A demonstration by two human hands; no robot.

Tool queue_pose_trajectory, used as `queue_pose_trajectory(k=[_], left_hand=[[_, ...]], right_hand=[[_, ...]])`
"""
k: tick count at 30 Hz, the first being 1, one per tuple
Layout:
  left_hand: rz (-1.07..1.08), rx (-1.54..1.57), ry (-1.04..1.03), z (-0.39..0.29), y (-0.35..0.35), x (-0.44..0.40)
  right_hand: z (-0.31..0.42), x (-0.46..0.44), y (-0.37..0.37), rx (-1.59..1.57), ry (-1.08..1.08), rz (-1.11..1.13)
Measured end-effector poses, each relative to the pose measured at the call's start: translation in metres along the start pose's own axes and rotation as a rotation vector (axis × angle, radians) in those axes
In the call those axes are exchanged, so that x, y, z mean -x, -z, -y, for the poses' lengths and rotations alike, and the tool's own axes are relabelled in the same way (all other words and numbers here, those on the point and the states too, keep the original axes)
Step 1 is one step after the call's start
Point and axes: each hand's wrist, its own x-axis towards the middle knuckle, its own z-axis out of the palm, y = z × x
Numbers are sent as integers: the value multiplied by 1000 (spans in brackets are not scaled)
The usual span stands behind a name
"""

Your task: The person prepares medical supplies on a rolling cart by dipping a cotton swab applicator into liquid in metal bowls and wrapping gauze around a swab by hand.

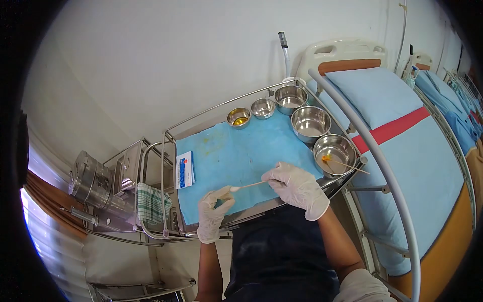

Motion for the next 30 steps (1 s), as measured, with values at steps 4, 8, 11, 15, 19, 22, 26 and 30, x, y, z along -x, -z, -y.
queue_pose_trajectory(k=[4, 8, 11, 15, 19, 22, 26, 30], left_hand=[[-1, 20, 15, 0, 1, 0], [2, 57, 21, 1, 0, 1], [6, 29, -12, 2, 1, 0], [10, 17, -1, 0, 1, -1], [1, 24, -2, 4, 2, 1], [3, 40, -17, 5, -1, 0], [-3, 89, 64, 0, 0, 2], [2, 60, 23, 1, 1, 1]], right_hand=[[-1, 2, 0, 19, 26, 7], [-2, 3, 1, 23, 27, 6], [-1, 0, 0, -33, 6, -27], [2, 3, 1, 18, 14, 20], [4, 0, 2, 20, 2, 14], [4, 0, 4, 12, -17, -20], [2, 1, -3, 13, 38, 31], [7, 0, 3, 5, -19, 10]])
